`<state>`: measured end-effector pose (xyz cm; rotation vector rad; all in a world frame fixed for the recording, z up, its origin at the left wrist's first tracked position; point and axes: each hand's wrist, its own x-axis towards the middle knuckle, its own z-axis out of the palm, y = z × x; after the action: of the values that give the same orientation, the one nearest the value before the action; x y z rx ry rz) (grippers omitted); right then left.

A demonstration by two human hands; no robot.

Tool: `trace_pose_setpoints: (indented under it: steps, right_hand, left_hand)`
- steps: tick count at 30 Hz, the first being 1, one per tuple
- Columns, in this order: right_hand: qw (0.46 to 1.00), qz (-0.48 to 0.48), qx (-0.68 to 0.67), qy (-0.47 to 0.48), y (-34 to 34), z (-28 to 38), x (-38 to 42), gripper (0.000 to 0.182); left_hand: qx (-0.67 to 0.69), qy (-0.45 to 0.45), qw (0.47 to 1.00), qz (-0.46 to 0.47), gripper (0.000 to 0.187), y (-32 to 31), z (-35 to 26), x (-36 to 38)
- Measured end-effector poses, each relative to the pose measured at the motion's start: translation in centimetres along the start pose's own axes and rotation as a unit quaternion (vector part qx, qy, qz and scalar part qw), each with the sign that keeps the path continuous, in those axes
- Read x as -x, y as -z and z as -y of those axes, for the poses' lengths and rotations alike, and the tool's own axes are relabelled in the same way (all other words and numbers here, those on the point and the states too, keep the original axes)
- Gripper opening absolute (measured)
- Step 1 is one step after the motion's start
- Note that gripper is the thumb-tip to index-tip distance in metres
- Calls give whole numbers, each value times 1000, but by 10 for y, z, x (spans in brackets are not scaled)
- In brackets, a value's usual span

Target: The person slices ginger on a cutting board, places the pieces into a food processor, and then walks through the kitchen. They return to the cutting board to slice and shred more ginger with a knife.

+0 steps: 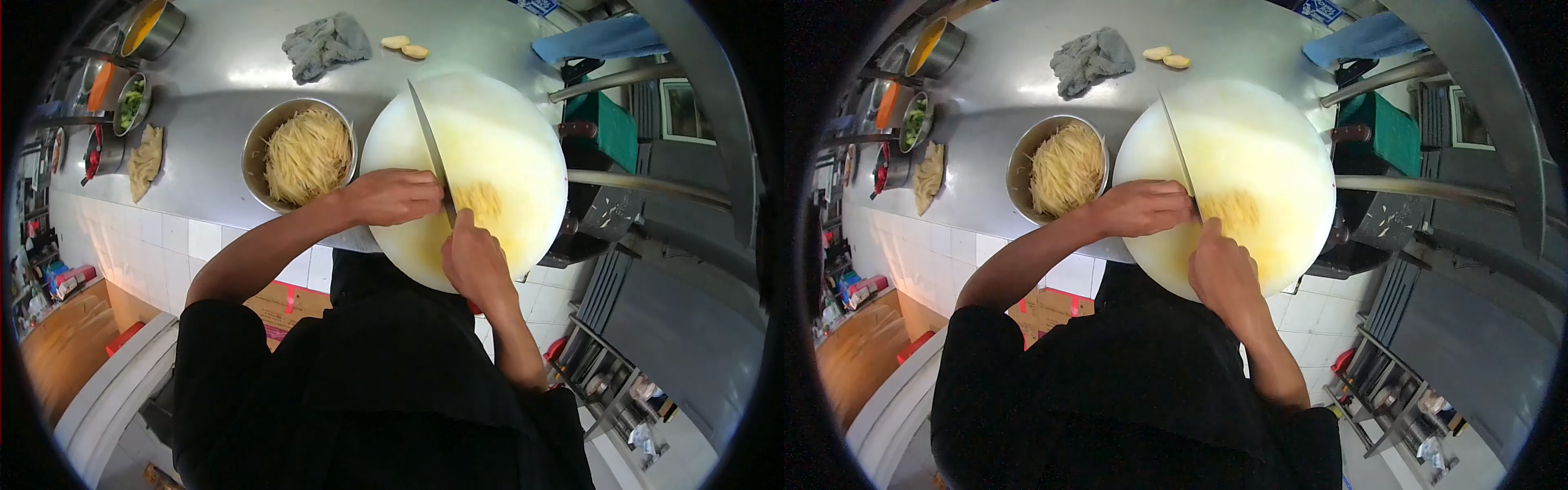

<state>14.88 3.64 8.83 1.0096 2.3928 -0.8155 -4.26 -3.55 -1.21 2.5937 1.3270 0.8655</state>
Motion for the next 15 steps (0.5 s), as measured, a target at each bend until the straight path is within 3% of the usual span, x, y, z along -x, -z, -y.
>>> trace_pose_setpoints:
  steps: [10,15]
  right_hand:
    - [1000,13,-4,1,2,1,7,23]
    - [999,-43,-14,17,-9,-6,-16,23]
  left_hand:
    - [19,4,1000,-15,21,-2,1,3]
    - [4,13,1000,-13,21,-3,-1,2]
